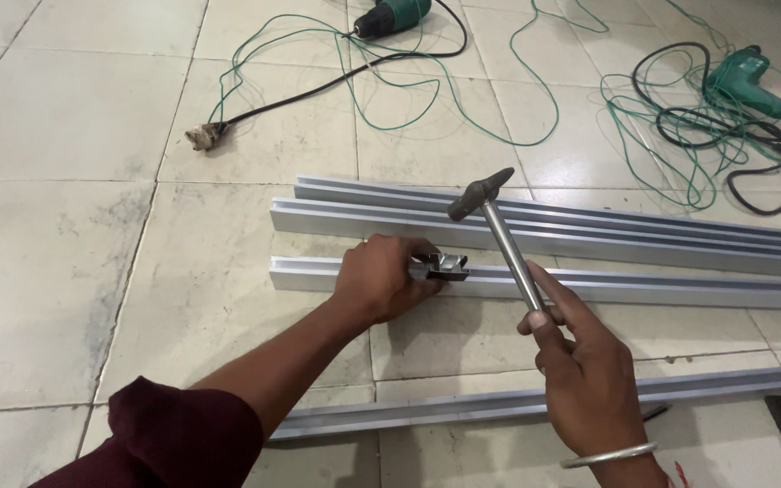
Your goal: The person sits on the floor fitting a metal bracket onto aluminum extrusion profiles, hammering the bracket to seat it and sliding it along the channel. They insert small pins or screws into the bracket by hand, reposition the profiles, and align the bars together at the end.
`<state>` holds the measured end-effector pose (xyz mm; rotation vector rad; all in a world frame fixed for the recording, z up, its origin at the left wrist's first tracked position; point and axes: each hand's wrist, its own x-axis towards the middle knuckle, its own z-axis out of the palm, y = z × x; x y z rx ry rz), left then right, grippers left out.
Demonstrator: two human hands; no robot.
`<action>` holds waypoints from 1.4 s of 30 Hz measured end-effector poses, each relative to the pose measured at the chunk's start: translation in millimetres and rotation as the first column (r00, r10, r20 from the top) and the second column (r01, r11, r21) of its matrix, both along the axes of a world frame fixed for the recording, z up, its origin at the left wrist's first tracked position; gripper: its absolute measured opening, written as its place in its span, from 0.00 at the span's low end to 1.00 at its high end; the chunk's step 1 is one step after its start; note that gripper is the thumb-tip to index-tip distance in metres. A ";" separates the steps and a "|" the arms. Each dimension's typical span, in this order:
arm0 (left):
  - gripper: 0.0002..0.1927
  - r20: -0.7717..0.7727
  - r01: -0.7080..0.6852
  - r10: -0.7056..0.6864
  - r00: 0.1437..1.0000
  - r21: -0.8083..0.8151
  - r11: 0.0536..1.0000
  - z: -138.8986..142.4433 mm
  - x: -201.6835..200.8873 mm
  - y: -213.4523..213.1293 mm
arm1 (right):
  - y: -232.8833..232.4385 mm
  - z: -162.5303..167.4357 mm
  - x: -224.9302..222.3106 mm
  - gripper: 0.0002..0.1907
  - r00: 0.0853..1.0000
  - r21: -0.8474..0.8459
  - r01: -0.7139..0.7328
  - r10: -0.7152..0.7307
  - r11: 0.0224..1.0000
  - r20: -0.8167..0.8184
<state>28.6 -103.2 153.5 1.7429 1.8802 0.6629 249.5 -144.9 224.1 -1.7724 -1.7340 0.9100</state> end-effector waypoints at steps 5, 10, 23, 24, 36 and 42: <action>0.21 -0.027 -0.003 0.003 1.000 -0.007 1.000 0.5 -4.0 0.6 | 0.6 -0.8 -0.7 0.29 1.000 0.013 -0.010 0.010 1.000 -0.025; 0.23 -0.007 0.012 -0.012 1.000 0.016 1.000 2.6 -5.1 0.3 | 2.3 -1.5 0.8 0.28 1.000 0.016 -0.019 0.020 1.000 -0.020; 0.20 0.005 -0.015 0.015 1.000 0.031 0.999 1.6 3.4 -0.5 | 4.8 -1.4 0.1 0.29 1.000 -0.020 -0.006 0.006 1.000 -0.019; 0.21 0.001 -0.016 0.016 1.000 0.024 1.000 0.8 3.2 0.1 | 4.9 -1.7 0.1 0.29 1.000 -0.018 -0.009 0.009 1.000 -0.014; 0.22 -0.014 -0.004 0.004 1.000 0.025 1.000 -3.5 0.6 2.7 | 5.9 -4.7 -1.0 0.28 0.999 -0.014 -0.003 0.003 1.000 -0.051; 0.22 -0.008 -0.002 0.002 1.000 0.012 1.000 -2.6 1.0 3.4 | 5.7 -0.8 -3.0 0.28 1.000 -0.043 0.010 -0.011 0.999 -0.023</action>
